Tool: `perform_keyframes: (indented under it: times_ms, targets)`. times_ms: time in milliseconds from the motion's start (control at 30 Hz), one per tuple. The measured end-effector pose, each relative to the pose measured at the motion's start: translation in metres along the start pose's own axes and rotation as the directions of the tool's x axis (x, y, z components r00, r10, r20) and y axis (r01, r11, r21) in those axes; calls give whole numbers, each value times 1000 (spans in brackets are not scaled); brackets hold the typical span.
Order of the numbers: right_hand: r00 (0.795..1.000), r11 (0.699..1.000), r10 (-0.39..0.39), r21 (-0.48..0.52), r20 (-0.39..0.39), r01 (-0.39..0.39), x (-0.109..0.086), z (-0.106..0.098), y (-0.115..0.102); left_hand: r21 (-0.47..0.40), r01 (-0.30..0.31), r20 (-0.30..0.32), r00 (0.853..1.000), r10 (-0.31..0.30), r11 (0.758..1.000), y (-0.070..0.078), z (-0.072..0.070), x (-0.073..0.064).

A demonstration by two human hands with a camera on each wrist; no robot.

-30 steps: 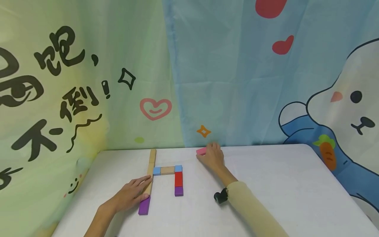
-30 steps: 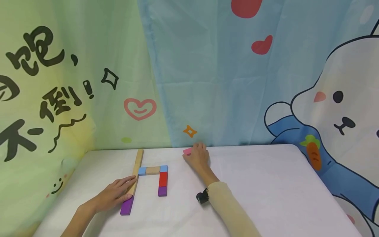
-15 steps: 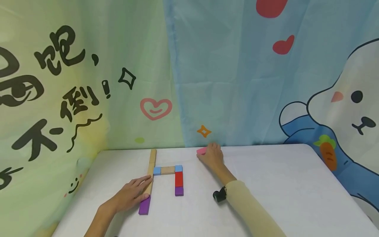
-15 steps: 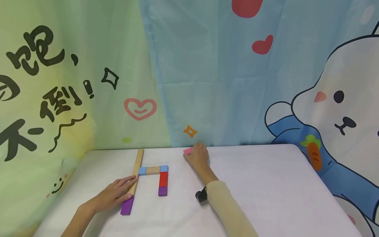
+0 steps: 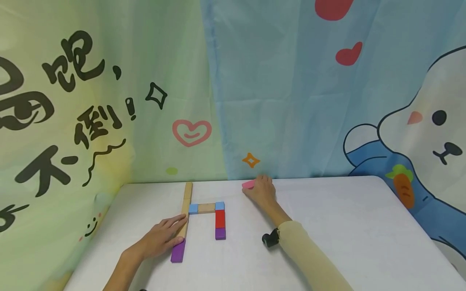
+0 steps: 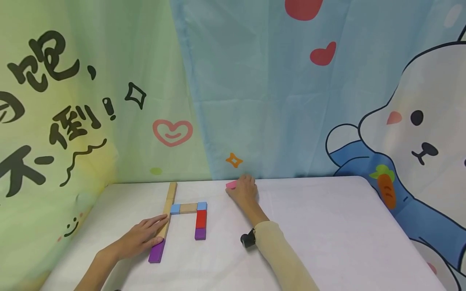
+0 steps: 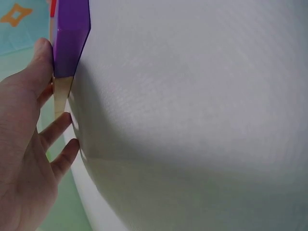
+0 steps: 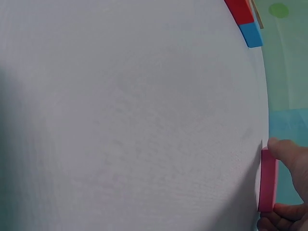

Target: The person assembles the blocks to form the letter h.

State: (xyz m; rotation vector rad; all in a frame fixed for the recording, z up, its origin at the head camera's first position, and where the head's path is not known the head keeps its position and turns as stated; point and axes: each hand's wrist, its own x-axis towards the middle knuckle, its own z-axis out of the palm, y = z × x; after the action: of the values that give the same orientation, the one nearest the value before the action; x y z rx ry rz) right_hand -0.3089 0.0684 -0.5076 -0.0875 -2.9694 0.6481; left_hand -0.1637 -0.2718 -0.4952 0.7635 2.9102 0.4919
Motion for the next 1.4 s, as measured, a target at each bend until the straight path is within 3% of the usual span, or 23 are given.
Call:
perform_keyframes:
  times_ms: [333, 600, 1100, 1400]
  targets:
    - [1000, 996, 19, 88, 25, -21, -1, 0, 4, 3, -22, -13, 1000, 22, 1000, 0, -1, 0]
    - [999, 987, -46, 153, 9, 44, -4, -3, -3, 10, -7, -16, 1000, 8, 1000, -1, 1, 0]
    - [992, 979, -125, 162, 7, 122, -17, -7, -15, 9, -14, -8, 1000, 14, 1000, 1, 1, 0]
    - [983, 972, -179, 163, 32, 172, -25, -10, -18, 36, -36, -47, 998, 38, 999, 3, -1, -1]
